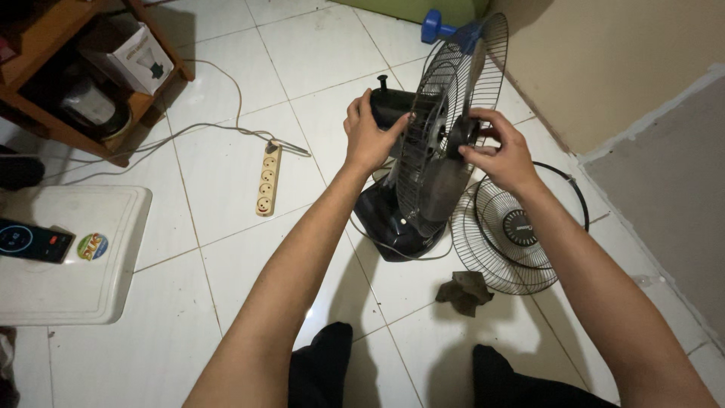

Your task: The person assembles a black pedestal fan on a tiled floor. They attach the fan blades to the motor hub, secure them with a nut, and then attach the front wire cage to the fan head.

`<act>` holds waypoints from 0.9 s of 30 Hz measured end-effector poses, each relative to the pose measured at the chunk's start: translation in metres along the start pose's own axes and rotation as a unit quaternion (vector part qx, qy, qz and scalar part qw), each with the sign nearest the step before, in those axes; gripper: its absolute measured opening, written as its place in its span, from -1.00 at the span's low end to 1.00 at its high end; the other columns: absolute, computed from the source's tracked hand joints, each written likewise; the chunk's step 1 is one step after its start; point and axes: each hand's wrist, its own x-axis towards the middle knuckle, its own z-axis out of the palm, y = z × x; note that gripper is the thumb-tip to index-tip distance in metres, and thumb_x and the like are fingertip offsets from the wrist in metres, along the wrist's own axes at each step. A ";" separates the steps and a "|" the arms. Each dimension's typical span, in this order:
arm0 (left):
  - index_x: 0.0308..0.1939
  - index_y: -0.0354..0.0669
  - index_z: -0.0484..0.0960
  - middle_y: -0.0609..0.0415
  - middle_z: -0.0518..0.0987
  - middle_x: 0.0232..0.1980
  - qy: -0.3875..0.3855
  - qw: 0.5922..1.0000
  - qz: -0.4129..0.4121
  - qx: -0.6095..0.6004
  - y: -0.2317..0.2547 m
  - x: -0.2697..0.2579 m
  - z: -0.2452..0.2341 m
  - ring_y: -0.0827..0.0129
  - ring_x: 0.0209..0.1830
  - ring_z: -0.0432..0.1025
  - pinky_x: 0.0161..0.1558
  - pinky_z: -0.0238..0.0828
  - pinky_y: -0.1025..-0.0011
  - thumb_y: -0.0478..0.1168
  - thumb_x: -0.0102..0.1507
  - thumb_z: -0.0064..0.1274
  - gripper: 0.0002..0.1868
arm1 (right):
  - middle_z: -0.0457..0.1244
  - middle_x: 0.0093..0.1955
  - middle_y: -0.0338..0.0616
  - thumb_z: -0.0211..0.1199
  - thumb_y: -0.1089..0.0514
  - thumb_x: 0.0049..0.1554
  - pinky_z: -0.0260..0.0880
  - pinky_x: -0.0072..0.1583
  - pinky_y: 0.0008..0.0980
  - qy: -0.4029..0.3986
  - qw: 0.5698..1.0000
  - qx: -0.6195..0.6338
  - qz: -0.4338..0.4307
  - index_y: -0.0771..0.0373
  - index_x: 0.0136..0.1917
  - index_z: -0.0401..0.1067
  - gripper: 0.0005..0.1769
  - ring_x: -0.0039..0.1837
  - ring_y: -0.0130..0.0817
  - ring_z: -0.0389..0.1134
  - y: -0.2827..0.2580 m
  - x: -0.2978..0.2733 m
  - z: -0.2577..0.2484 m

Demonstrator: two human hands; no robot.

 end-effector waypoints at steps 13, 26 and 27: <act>0.48 -0.18 0.10 -0.17 0.09 0.48 -0.009 0.997 -0.062 0.037 0.033 -0.017 -0.022 -0.10 0.52 0.01 0.31 0.23 -0.04 0.46 0.04 0.25 0.20 | -0.04 0.67 -0.07 0.39 0.38 0.07 0.34 0.37 -0.19 -0.032 0.999 0.015 -0.007 0.23 0.54 0.22 -0.20 0.59 -0.02 0.15 -0.001 -0.001 -0.004; 0.39 -0.26 0.11 -0.16 0.19 0.35 -0.034 0.991 -0.092 0.095 0.051 -0.027 -0.049 -0.02 0.41 0.11 0.19 0.29 -0.05 0.57 -0.13 0.29 0.34 | 0.06 0.52 -0.01 0.33 0.37 0.22 0.29 0.54 -0.23 0.002 0.999 0.021 -0.041 0.40 0.51 0.27 -0.38 0.51 -0.19 0.24 0.040 0.001 -0.014; 0.40 -0.23 0.14 -0.15 0.21 0.35 -0.050 0.988 -0.094 0.110 0.050 -0.027 -0.051 -0.01 0.41 0.12 0.21 0.30 -0.03 0.59 -0.12 0.25 0.33 | 0.10 0.47 -0.01 0.33 0.37 0.24 0.30 0.56 -0.24 -0.003 0.999 0.006 -0.042 0.41 0.50 0.29 -0.42 0.50 -0.22 0.25 0.043 0.001 -0.015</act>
